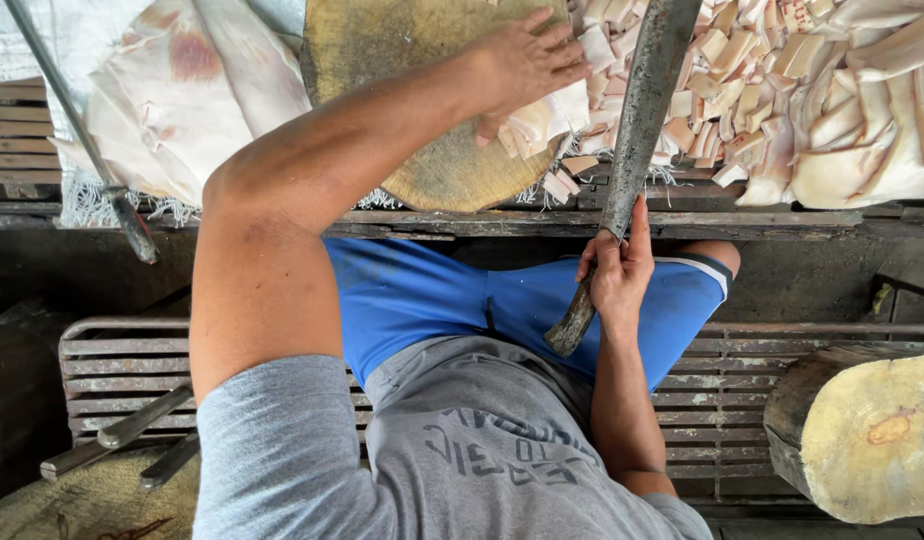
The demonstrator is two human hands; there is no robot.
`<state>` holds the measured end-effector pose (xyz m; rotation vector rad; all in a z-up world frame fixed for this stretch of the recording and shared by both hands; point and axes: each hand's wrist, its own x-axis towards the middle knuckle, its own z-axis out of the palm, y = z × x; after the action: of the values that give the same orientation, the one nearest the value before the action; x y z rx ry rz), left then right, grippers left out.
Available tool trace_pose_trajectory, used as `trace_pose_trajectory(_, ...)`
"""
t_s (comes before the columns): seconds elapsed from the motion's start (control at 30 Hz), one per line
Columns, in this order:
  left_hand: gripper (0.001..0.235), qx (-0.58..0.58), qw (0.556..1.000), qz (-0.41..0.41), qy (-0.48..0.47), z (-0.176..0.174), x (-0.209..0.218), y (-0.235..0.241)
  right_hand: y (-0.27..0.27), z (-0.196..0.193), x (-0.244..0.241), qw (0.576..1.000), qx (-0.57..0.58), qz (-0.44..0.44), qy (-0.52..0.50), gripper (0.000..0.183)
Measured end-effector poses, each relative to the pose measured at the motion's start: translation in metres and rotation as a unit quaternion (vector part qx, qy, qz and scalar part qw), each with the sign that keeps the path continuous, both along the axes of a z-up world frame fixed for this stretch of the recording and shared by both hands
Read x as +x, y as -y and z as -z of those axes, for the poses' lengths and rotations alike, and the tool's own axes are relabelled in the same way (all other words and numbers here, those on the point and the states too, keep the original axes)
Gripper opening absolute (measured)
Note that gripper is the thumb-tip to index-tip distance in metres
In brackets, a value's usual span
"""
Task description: The person uses a large knife to cut white animal skin into strips on a wooden block. They hold the skin by hand and chop it repeatedly, accumulating the strips on a slatted surface.
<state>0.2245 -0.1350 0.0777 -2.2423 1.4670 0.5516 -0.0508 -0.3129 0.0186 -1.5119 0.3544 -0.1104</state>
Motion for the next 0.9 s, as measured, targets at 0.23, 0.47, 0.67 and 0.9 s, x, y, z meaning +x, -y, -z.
trace_pose_trajectory(0.23,0.137,-0.046,0.999,-0.004,-0.022,0.014,0.006,0.003,0.002,0.010,0.001,1.000,0.010,-0.007,-0.014,0.069)
trace_pose_trajectory(0.47,0.148,-0.191,0.969,0.094,0.126,0.027,-0.001,-0.005,-0.010,0.007,0.006,0.999,-0.005,-0.030,-0.016,0.069)
trace_pose_trajectory(0.67,0.091,-0.090,0.995,0.042,0.028,0.026,-0.021,-0.022,-0.013,0.002,0.004,0.999,-0.006,-0.033,-0.018,0.069)
trace_pose_trajectory(0.9,0.086,-0.177,0.958,-0.224,-0.017,0.005,-0.012,-0.100,-0.019,-0.017,0.001,0.999,-0.010,-0.031,-0.022,0.069)
